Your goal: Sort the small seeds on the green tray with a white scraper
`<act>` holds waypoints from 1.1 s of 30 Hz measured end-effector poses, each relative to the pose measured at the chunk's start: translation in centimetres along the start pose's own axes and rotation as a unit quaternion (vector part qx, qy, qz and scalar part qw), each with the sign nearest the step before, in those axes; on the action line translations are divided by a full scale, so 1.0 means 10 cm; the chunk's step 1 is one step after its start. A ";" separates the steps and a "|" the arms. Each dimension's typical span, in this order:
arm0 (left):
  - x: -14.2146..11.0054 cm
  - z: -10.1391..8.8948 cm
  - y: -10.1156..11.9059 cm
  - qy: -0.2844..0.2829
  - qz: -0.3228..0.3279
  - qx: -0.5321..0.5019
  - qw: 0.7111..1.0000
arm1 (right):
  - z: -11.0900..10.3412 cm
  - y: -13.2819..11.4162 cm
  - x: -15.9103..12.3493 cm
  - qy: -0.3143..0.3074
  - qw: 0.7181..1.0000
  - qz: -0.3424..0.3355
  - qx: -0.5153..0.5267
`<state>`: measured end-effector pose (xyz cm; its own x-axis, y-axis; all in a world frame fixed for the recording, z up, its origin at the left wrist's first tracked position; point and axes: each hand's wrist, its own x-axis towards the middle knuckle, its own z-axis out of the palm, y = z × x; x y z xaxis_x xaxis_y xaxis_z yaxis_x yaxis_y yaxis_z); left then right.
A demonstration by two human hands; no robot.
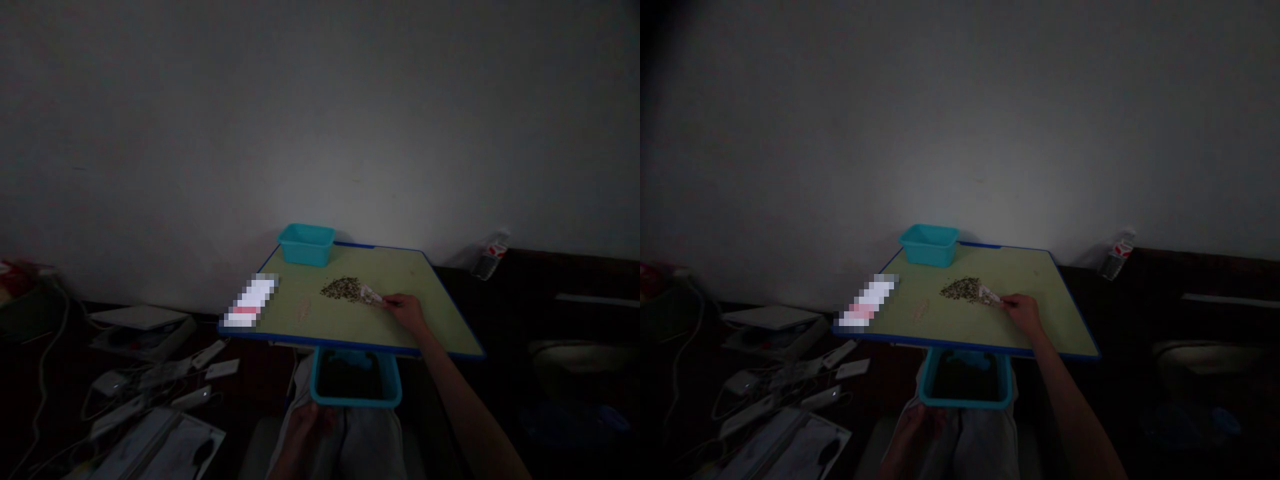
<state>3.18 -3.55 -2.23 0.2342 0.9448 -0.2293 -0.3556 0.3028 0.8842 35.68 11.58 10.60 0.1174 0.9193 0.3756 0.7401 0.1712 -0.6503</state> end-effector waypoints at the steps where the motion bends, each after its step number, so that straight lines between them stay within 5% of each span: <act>1: 0.00 0.00 0.00 -0.004 0.003 -0.007 1.000 | 0.00 -0.01 0.00 -0.002 1.000 -0.001 0.003; 33: 0.04 -0.07 -0.12 -0.022 0.014 -0.027 0.999 | 0.03 -0.03 0.00 -0.020 0.999 -0.022 0.019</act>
<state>3.06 -3.45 -3.68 0.2615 0.9473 -0.1851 -0.4109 0.2828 0.8667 35.30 11.65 10.61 0.0582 0.9242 0.3774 0.7179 0.2240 -0.6592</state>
